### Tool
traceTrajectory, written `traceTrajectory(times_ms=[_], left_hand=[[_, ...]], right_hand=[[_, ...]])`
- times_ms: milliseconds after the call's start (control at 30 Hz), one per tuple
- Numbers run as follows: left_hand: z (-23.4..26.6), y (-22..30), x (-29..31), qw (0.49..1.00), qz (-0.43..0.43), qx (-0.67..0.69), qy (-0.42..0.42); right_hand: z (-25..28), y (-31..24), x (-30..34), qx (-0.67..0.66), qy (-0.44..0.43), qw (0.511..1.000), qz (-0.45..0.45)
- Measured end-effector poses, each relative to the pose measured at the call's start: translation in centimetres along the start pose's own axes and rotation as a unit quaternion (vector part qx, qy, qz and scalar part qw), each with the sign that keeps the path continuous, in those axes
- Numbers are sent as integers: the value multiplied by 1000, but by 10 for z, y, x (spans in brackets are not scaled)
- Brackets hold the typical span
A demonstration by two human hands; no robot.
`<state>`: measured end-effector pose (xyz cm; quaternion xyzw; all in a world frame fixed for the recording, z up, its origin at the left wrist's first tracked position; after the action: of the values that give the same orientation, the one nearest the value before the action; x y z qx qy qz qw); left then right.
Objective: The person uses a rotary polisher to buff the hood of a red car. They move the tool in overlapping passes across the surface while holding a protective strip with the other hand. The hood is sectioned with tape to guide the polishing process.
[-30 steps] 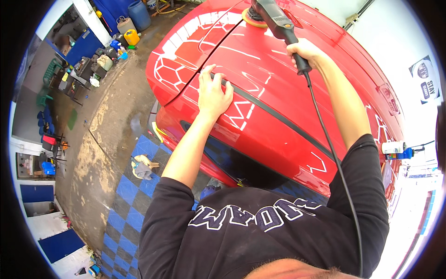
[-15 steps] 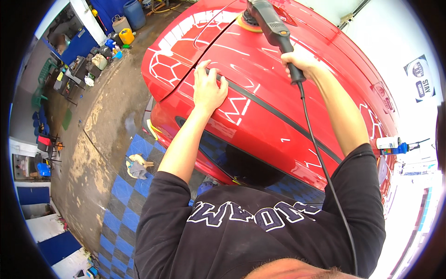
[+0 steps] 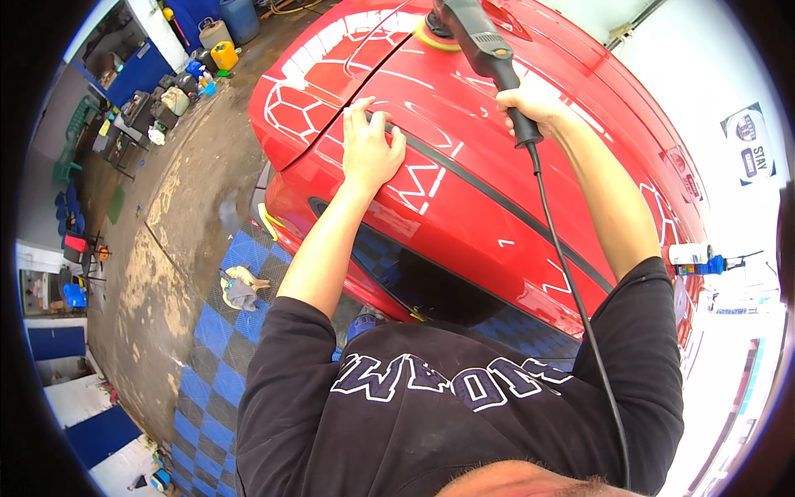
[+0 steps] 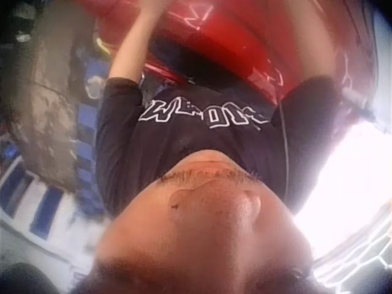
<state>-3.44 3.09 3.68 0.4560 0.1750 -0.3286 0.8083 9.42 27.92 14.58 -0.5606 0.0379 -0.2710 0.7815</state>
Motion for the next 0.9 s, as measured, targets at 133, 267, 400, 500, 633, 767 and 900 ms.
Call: traceTrajectory(times_ms=[133, 267, 400, 500, 633, 767, 900], left_hand=[[1, 3, 0, 1000, 11, 4, -9], [5, 1, 3, 1000, 5, -20, 2], [5, 0, 2, 1000, -4, -13, 10], [4, -1, 2, 1000, -2, 7, 7], [4, -4, 6, 1000, 6, 18, 2], [4, -2, 6, 1000, 7, 18, 1], [6, 0, 5, 1000, 7, 13, 4]], right_hand=[[-13, -3, 23, 5, -7, 1000, 5], [-31, 1, 50, 22, -63, 998, 0], [-38, 6, 64, 56, -71, 996, -6], [-37, 6, 56, 54, -67, 996, -8], [-38, 5, 44, 38, -30, 999, -2], [-32, 7, 34, 0, -16, 1000, -9], [-35, 5, 43, -8, -20, 1000, -14]])
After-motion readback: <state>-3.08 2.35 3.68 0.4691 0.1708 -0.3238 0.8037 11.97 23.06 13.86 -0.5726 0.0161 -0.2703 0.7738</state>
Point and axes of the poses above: each hand's wrist, its own x-axis away from the middle knuckle, its own z-axis out of the back of the hand, y = z × x, the point moved 6 cm from there along -x, towards the middle knuckle, and after that the axes turned 8 degrees about z, right-handed, at the moved point
